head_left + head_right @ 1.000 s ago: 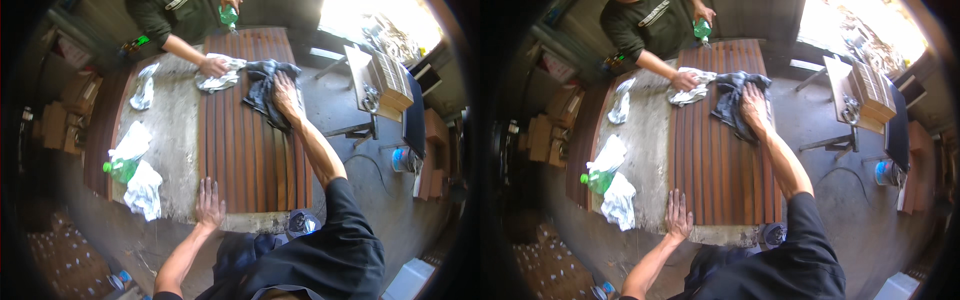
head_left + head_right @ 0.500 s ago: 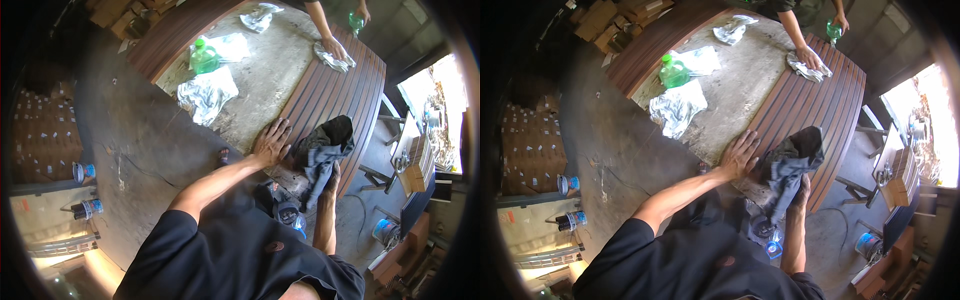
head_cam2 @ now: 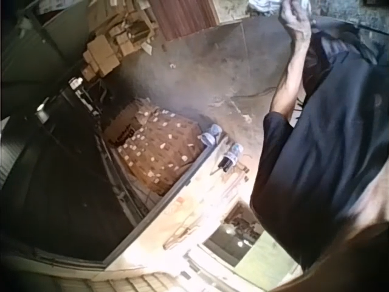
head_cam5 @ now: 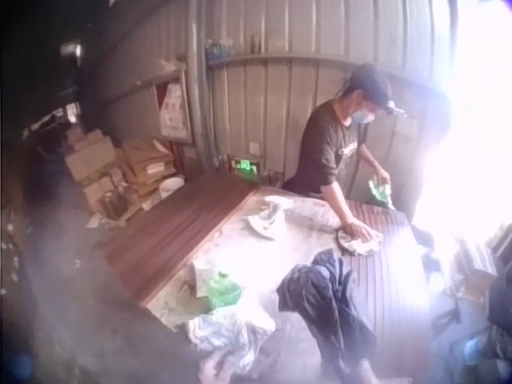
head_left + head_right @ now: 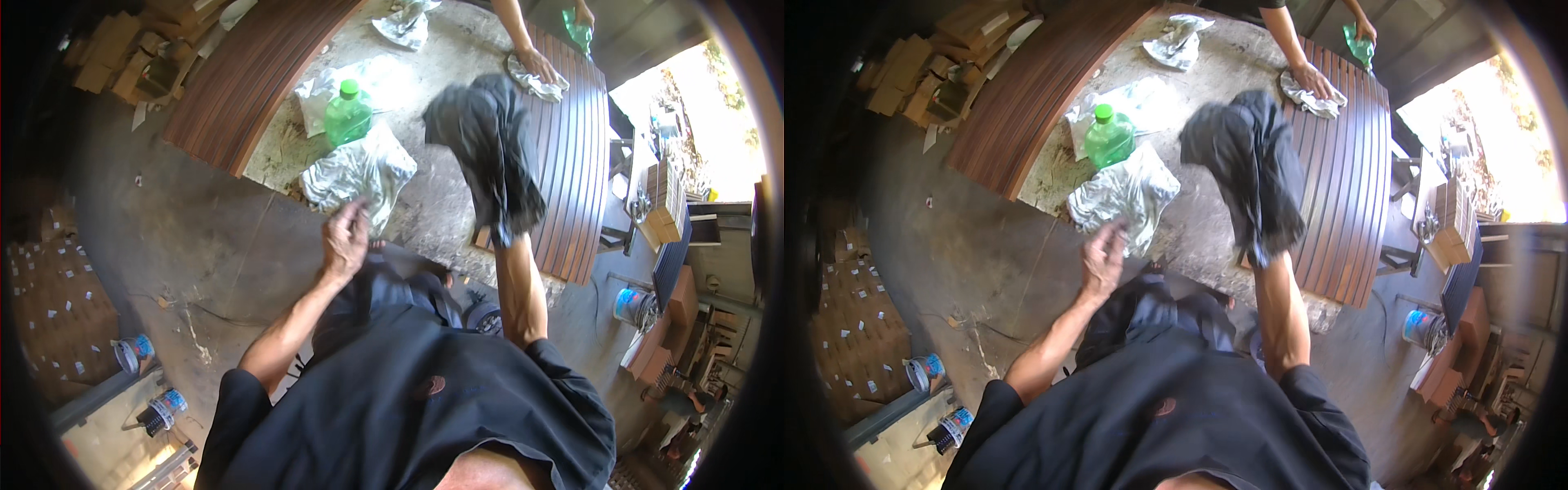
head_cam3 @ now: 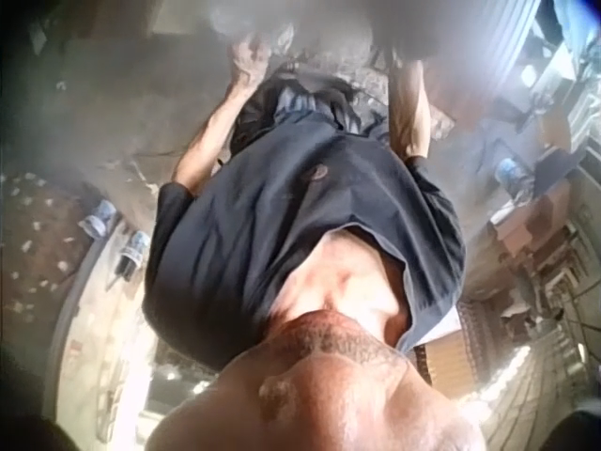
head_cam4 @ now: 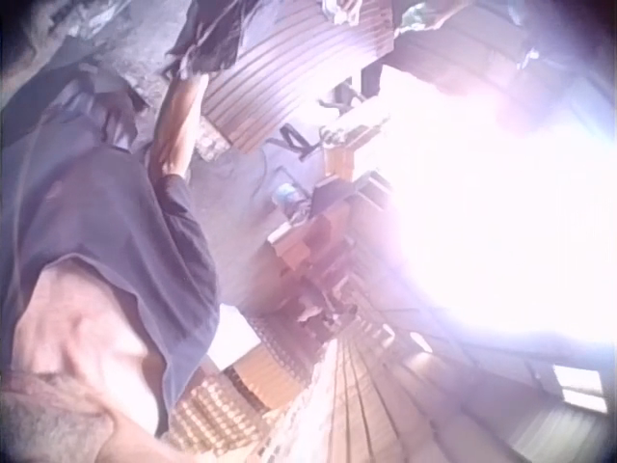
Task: The person wipes down wooden slatted panels with a cloth and a liquid from a plastic bottle on a large work surface.
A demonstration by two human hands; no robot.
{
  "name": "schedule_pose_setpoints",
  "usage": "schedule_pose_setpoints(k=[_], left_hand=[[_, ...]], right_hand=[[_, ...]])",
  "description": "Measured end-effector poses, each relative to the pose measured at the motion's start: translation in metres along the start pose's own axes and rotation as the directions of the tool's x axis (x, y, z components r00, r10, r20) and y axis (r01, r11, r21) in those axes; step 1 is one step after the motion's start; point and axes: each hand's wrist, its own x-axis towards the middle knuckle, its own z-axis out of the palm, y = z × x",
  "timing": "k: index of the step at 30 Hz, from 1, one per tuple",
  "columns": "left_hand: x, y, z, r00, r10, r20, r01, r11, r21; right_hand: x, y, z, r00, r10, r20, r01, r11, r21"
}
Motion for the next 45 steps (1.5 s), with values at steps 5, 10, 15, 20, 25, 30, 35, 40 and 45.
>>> schedule_pose_setpoints(k=[5, 10, 15, 20, 25, 30, 35, 40, 45], left_hand=[[0.054, -0.032, -0.051, 0.926, 0.327, -0.189, -0.249, 0.905, 0.346], [0.084, -0.052, -0.065, 0.977, 0.188, -0.1, -0.132, 0.903, 0.408], [0.11, -0.046, -0.035, 0.984, -0.037, 0.175, -0.064, 0.842, 0.536], [0.077, -0.013, -0.033, 0.924, -0.14, 0.356, 0.227, 0.949, -0.217], [0.051, 0.089, -0.016, 0.892, 0.097, 0.442, 0.167, 0.838, -0.52], [0.035, 0.101, 0.014, 0.85, 0.077, 0.521, 0.303, 0.737, -0.604], [0.026, 0.051, 0.027, 0.804, -0.003, 0.594, 0.314, 0.852, -0.42], [0.083, 0.045, 0.057, 0.897, 0.132, 0.423, -0.102, 0.99, -0.093], [0.158, 0.033, 0.162, 0.611, 0.583, 0.536, -0.748, 0.647, 0.148]], right_hand=[[-0.032, 0.071, -0.027, 0.931, -0.359, 0.071, 0.33, 0.739, -0.587], [-0.173, 0.054, 0.049, 0.894, 0.445, -0.054, -0.342, 0.599, -0.724], [-0.179, 0.055, 0.077, 0.93, 0.363, -0.052, -0.198, 0.379, -0.904], [-0.175, 0.074, 0.071, 0.959, 0.246, 0.143, 0.065, 0.303, -0.951], [-0.165, 0.082, 0.071, 0.882, 0.467, 0.07, -0.103, 0.335, -0.937], [-0.155, 0.091, 0.058, 0.923, 0.379, 0.07, -0.22, 0.668, -0.711], [-0.164, 0.077, 0.029, 0.978, 0.195, -0.079, -0.209, 0.941, -0.265], [-0.2, 0.066, -0.012, 0.961, 0.104, -0.256, -0.109, 0.994, -0.004], [-0.237, 0.064, -0.042, 0.917, 0.038, -0.396, 0.006, 0.994, 0.109]])
